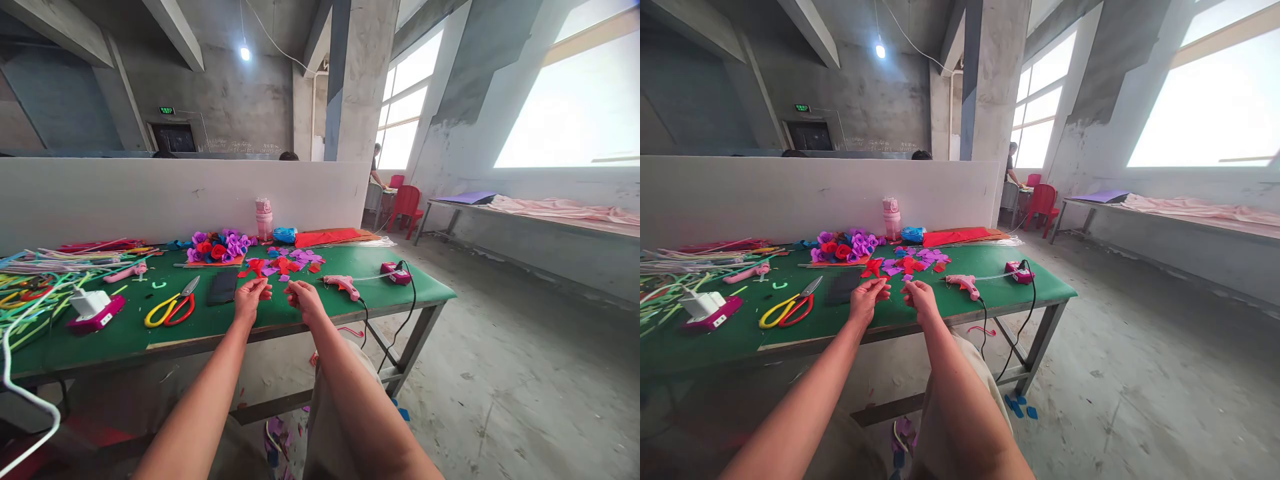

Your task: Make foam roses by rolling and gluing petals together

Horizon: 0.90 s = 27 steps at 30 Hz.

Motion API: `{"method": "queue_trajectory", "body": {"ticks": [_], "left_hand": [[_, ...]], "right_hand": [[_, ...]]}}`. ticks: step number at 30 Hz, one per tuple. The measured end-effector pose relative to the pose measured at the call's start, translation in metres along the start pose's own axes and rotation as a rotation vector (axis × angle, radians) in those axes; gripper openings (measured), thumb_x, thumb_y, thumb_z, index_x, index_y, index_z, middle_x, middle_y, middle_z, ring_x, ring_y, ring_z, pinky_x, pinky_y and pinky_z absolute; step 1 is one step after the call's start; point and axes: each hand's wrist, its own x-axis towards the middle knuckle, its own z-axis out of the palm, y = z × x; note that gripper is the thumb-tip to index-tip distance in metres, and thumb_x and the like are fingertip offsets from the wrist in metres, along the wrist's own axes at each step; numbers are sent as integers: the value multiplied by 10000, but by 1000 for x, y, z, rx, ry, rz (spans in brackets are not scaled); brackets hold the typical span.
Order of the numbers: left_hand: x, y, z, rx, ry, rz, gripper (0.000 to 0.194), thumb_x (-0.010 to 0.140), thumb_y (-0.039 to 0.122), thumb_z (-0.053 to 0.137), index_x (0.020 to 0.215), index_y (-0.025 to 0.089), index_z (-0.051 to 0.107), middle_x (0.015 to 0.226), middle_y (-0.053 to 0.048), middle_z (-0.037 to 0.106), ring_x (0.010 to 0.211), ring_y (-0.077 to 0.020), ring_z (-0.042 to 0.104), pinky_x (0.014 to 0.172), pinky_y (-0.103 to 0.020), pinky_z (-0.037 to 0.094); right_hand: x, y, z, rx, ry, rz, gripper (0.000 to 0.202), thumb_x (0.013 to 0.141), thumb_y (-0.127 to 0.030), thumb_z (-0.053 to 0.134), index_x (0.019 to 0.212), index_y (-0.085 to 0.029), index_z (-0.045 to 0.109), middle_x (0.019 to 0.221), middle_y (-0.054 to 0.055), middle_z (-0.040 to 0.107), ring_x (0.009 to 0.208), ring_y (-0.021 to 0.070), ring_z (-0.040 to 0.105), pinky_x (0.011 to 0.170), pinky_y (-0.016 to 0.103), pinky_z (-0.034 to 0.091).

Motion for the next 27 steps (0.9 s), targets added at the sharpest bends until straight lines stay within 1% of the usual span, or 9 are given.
{"method": "queue_trajectory", "body": {"ticks": [6, 10, 12, 15, 17, 18, 22, 24, 27], "left_hand": [[0, 0, 0, 33, -10, 4, 506, 553, 507, 761, 839, 100, 672, 611, -45, 673, 426, -96, 544, 436, -229, 457], [-2, 2, 0, 62, -75, -6, 466, 577, 507, 743, 810, 109, 675, 566, -26, 651, 387, -79, 498, 395, -208, 404], [-3, 3, 0, 85, -142, -20, 430, 587, 492, 741, 781, 113, 682, 533, -15, 631, 354, -65, 453, 359, -196, 355], [-6, 6, 1, 125, -248, -48, 383, 601, 470, 739, 753, 121, 697, 464, 6, 584, 301, -48, 370, 308, -188, 260], [-9, 9, 2, 152, -308, -70, 356, 600, 456, 742, 734, 128, 707, 426, 13, 555, 282, -43, 333, 293, -190, 217], [-10, 10, 3, 165, -333, -81, 341, 596, 446, 747, 721, 130, 711, 415, 14, 547, 279, -42, 324, 291, -191, 205], [-14, 15, 5, 201, -402, -114, 289, 597, 410, 755, 694, 140, 722, 399, 15, 536, 275, -36, 302, 297, -192, 178], [-15, 16, 5, 208, -419, -124, 287, 600, 412, 751, 700, 144, 726, 395, 16, 532, 273, -35, 296, 302, -192, 171], [-15, 17, 5, 207, -431, -133, 301, 588, 423, 753, 707, 146, 730, 394, 17, 527, 275, -36, 292, 302, -194, 162]], "right_hand": [[-1, -1, 1, -58, -6, -12, 315, 563, -424, 721, 582, -166, 540, 625, 10, 612, 448, 46, 451, 453, 187, 393], [0, -1, 1, -126, 5, -76, 288, 600, -425, 690, 582, -182, 536, 639, 6, 609, 485, 70, 450, 484, 204, 380], [2, -4, -2, -213, 55, -168, 230, 623, -376, 684, 586, -198, 544, 642, -10, 597, 532, 90, 452, 525, 210, 379], [3, -12, -10, -541, 159, -443, 109, 698, -298, 631, 641, -223, 576, 693, -18, 602, 601, 121, 469, 613, 236, 392], [4, -18, -15, -764, 175, -615, 44, 747, -277, 592, 738, -237, 605, 784, -9, 624, 646, 137, 498, 649, 253, 401], [4, -20, -17, -833, 163, -668, 52, 760, -273, 587, 793, -241, 613, 830, -3, 629, 678, 144, 514, 664, 259, 406], [4, -21, -20, -1050, 100, -793, 144, 782, -263, 611, 925, -245, 603, 937, 18, 626, 844, 174, 547, 756, 284, 418], [6, -20, -19, -1143, 87, -809, 156, 784, -245, 618, 938, -242, 595, 959, 28, 623, 898, 189, 547, 791, 302, 410], [9, -17, -18, -1238, 114, -811, 150, 791, -222, 609, 938, -237, 587, 961, 38, 622, 924, 206, 547, 793, 314, 401]]}}
